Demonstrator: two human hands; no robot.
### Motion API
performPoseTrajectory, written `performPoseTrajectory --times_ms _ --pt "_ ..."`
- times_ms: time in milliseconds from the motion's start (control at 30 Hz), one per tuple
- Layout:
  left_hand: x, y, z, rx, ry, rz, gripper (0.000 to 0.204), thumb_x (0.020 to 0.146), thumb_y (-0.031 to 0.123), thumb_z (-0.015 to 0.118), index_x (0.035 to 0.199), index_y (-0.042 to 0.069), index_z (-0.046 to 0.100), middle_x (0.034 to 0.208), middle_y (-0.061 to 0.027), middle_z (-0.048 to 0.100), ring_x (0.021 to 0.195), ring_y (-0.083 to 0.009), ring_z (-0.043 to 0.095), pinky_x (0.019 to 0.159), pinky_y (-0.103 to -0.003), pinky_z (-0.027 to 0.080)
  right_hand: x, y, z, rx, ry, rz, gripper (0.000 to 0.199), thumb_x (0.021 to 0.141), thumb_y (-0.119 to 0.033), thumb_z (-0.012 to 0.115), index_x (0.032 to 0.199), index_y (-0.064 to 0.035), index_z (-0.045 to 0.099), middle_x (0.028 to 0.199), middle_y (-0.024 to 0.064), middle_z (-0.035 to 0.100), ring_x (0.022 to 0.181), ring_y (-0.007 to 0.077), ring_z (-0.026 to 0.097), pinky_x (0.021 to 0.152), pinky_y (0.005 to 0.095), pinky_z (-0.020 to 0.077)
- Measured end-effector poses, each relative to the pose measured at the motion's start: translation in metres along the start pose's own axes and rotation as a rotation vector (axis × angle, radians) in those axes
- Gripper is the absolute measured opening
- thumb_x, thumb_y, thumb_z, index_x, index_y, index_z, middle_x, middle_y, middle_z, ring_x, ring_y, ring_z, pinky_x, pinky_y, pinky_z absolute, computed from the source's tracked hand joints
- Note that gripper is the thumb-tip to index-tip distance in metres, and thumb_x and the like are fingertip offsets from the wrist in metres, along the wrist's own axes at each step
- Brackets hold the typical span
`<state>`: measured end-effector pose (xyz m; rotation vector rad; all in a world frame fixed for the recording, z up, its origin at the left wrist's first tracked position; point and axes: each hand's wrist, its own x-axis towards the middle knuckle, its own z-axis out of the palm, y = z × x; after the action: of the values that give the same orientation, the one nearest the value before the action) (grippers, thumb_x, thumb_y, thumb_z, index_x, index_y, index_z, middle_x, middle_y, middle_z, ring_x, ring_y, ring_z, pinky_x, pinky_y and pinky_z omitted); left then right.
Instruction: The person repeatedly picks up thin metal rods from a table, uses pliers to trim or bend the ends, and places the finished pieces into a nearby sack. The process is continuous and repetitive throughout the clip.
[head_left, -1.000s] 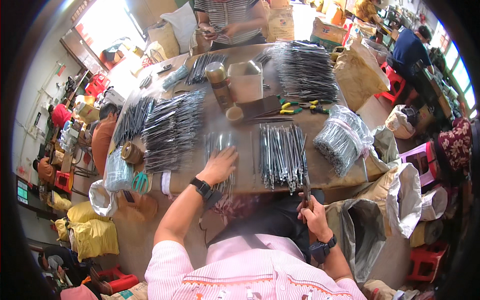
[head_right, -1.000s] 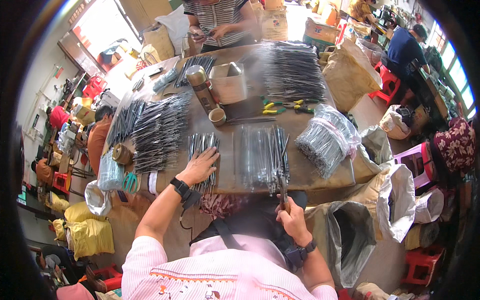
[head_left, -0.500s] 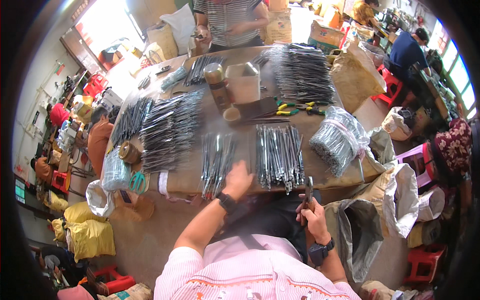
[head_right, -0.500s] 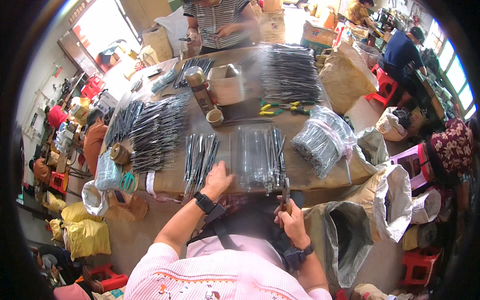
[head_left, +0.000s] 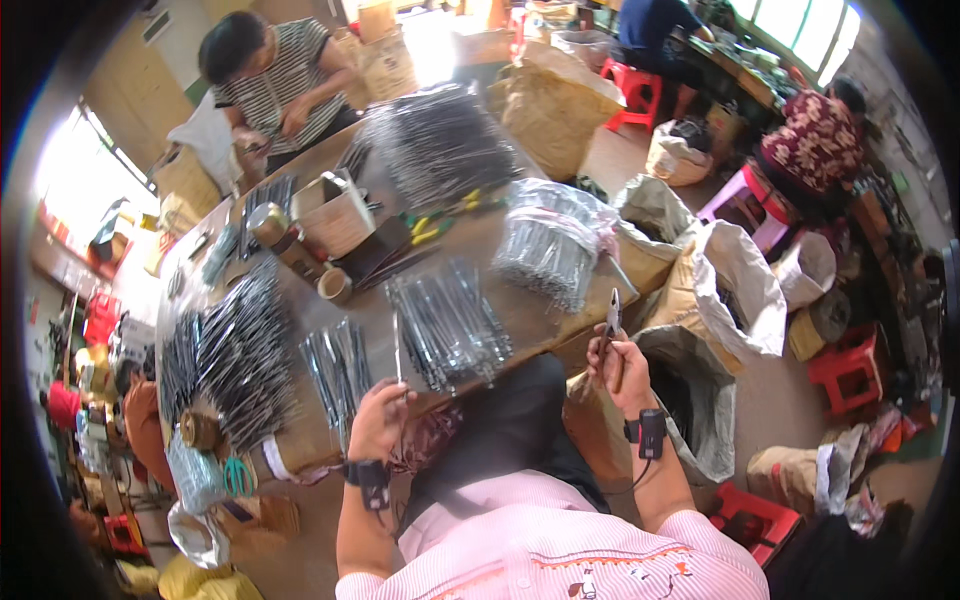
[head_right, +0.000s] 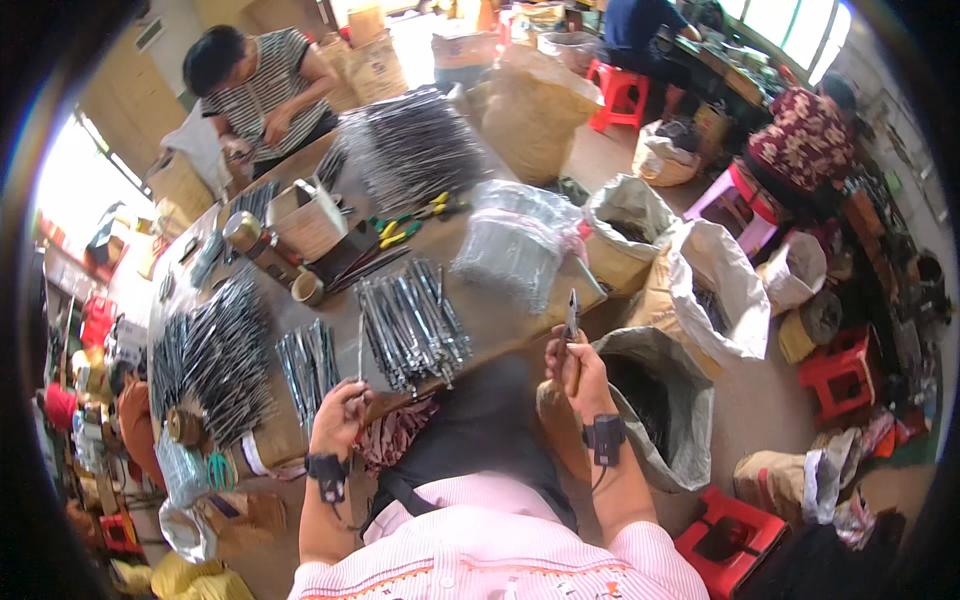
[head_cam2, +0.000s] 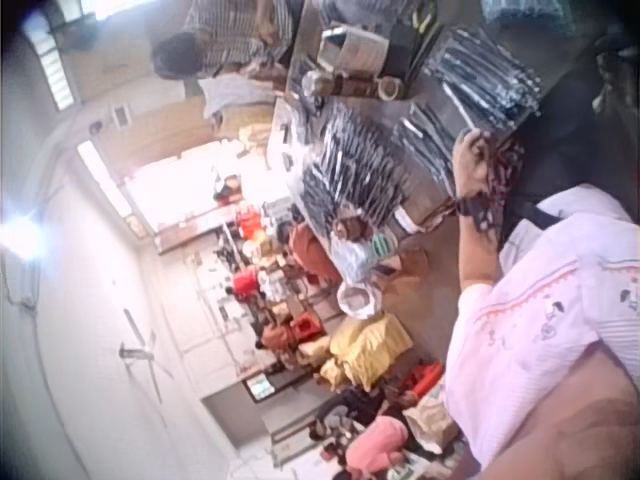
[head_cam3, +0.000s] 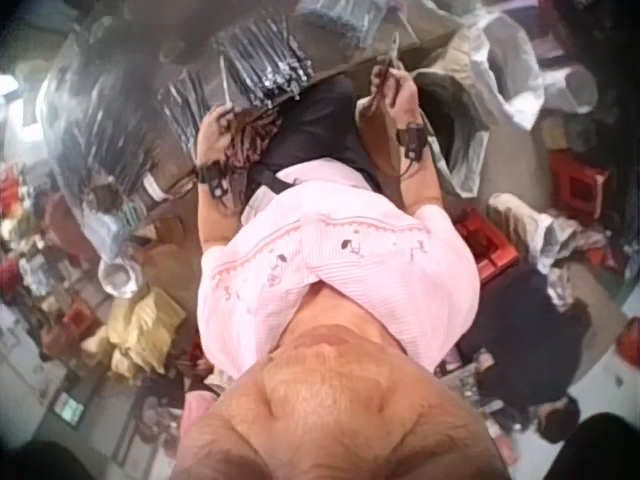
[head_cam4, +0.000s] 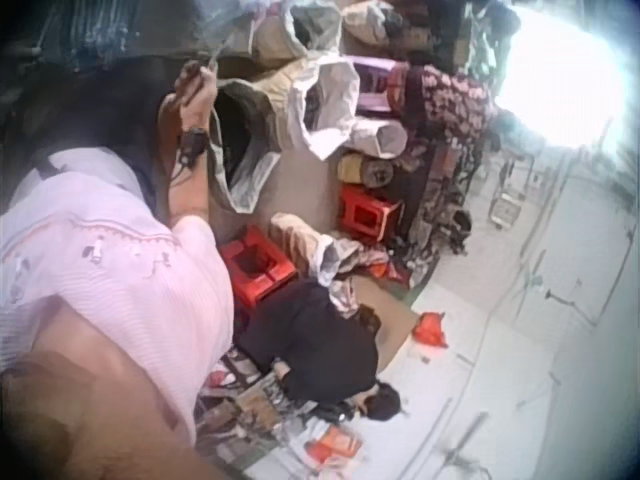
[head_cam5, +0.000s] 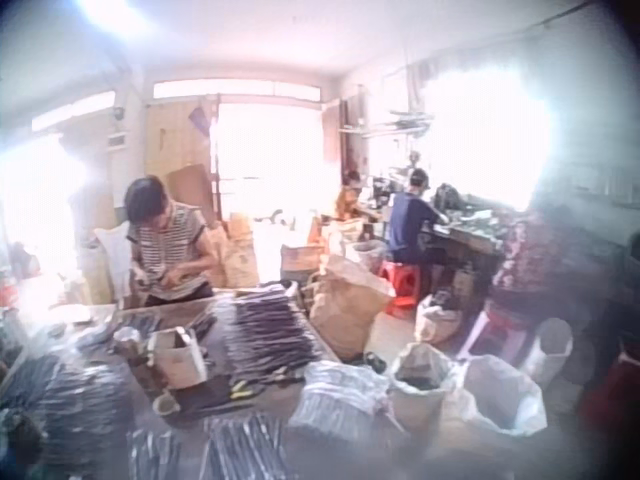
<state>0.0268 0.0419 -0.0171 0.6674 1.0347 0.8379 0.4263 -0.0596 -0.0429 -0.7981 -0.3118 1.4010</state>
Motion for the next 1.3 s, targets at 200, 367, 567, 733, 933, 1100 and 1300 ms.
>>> performPoseTrajectory --times_ms 200,367,567,733,933,1100,1300 --pt "-0.036 0.003 0.005 -0.449 0.072 -0.128 0.02 0.084 -0.004 0.066 0.101 0.003 0.057 0.087 -0.0076 0.064 0.073 -0.0176 0.066 0.057 -0.017 0.054 0.024 0.013 0.002 -0.141 0.199 0.087 0.007 0.081 -0.001 0.057 0.088 -0.0027 0.059 0.08 0.0121 0.064 0.069 0.0236 0.063 0.068 0.0409 0.0566" --pt "-0.038 0.005 0.019 -0.467 0.002 -0.171 0.018 0.085 -0.001 0.066 0.102 0.003 0.059 0.086 -0.0083 0.064 0.072 -0.0164 0.065 0.054 -0.016 0.052 0.053 0.039 0.019 -0.343 0.28 0.068 0.007 0.086 -0.009 0.064 0.088 -0.0033 0.059 0.069 0.0071 0.059 0.059 0.0189 0.058 0.057 0.0358 0.0511" --pt "-0.042 0.006 0.035 -0.446 -0.092 -0.168 0.017 0.087 0.0 0.063 0.102 0.002 0.058 0.085 -0.0083 0.063 0.07 -0.0151 0.065 0.052 -0.016 0.052 0.065 0.033 0.017 -0.541 0.18 -0.061 0.01 0.09 -0.012 0.06 0.083 -0.004 0.059 0.069 0.0076 0.058 0.06 0.0207 0.057 0.056 0.0372 0.0497" --pt "-0.051 0.007 0.014 -0.385 0.069 -0.136 0.018 0.088 -0.003 0.061 0.104 0.003 0.057 0.084 -0.0087 0.062 0.068 -0.0152 0.063 0.051 -0.014 0.05 0.022 0.013 0.02 -0.056 0.116 0.208 0.017 0.095 -0.02 0.058 0.088 -0.0048 0.06 0.076 0.0074 0.062 0.068 0.0231 0.063 0.066 0.0366 0.0551" --pt "-0.051 0.001 0.018 -0.373 -0.003 -0.179 0.02 0.087 -0.002 0.063 0.105 0.004 0.057 0.085 -0.0082 0.063 0.069 -0.0153 0.063 0.051 -0.014 0.048 0.046 0.009 0.026 0.219 0.154 0.19 0.015 0.092 -0.017 0.062 0.094 -0.0028 0.064 0.08 0.0068 0.065 0.07 0.0216 0.062 0.062 0.0362 0.0526" --pt "-0.059 -0.002 0.037 -0.227 -0.063 -0.11 0.017 0.088 -0.002 0.062 0.102 0.006 0.056 0.083 -0.0082 0.064 0.069 -0.0184 0.067 0.053 -0.018 0.05 0.048 0.006 0.04 0.198 0.126 0.143 0.01 0.092 -0.01 0.06 0.093 -0.0006 0.061 0.078 0.0085 0.063 0.072 0.0203 0.063 0.071 0.0346 0.0557" --pt "-0.056 -0.01 0.041 -0.159 -0.005 -0.086 0.013 0.088 -0.004 0.058 0.099 0.001 0.056 0.089 -0.0124 0.067 0.077 -0.024 0.07 0.066 -0.026 0.058 0.021 0.011 0.047 -0.28 0.16 0.095 0.009 0.088 -0.009 0.067 0.09 -0.0015 0.061 0.074 0.0099 0.064 0.066 0.0215 0.064 0.062 0.0357 0.0551"
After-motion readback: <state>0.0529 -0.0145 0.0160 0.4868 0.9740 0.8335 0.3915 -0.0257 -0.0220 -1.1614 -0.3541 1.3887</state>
